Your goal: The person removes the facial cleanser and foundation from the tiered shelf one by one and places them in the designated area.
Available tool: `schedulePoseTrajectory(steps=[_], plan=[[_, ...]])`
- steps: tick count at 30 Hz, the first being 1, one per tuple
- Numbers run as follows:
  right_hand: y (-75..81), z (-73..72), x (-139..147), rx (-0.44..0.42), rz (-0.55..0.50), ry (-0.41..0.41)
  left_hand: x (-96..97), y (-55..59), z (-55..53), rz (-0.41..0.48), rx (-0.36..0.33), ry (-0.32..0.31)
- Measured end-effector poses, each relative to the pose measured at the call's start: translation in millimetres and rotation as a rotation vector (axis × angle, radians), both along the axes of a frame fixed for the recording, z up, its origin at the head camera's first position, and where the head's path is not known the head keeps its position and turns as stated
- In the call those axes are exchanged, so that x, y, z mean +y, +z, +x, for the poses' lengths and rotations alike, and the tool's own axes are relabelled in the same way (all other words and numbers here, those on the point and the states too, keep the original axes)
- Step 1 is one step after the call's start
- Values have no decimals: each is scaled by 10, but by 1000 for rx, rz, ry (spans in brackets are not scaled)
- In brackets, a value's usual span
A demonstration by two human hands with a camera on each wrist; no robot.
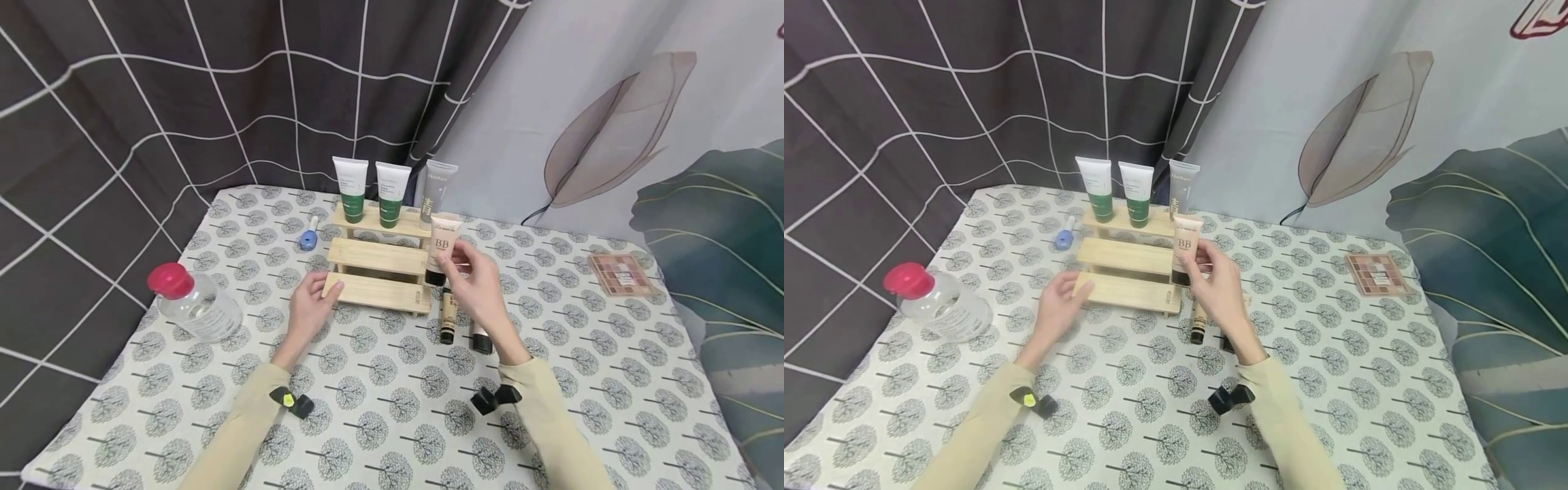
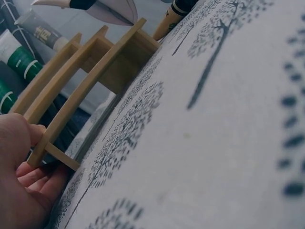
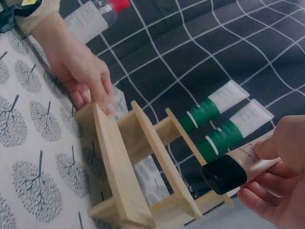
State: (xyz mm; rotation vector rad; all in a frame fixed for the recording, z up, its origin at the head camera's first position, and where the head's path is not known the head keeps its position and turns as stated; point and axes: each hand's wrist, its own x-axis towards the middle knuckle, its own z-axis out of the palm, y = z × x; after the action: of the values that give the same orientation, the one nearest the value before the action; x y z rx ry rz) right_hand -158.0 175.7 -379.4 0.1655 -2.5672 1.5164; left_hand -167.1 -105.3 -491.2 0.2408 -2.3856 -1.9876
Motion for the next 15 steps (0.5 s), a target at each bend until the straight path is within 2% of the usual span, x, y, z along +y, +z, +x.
schedulePoseTrajectory(steps=[15], plan=[[-153, 239, 430, -50, 69, -86, -2, -17, -11, 8, -9, -2]])
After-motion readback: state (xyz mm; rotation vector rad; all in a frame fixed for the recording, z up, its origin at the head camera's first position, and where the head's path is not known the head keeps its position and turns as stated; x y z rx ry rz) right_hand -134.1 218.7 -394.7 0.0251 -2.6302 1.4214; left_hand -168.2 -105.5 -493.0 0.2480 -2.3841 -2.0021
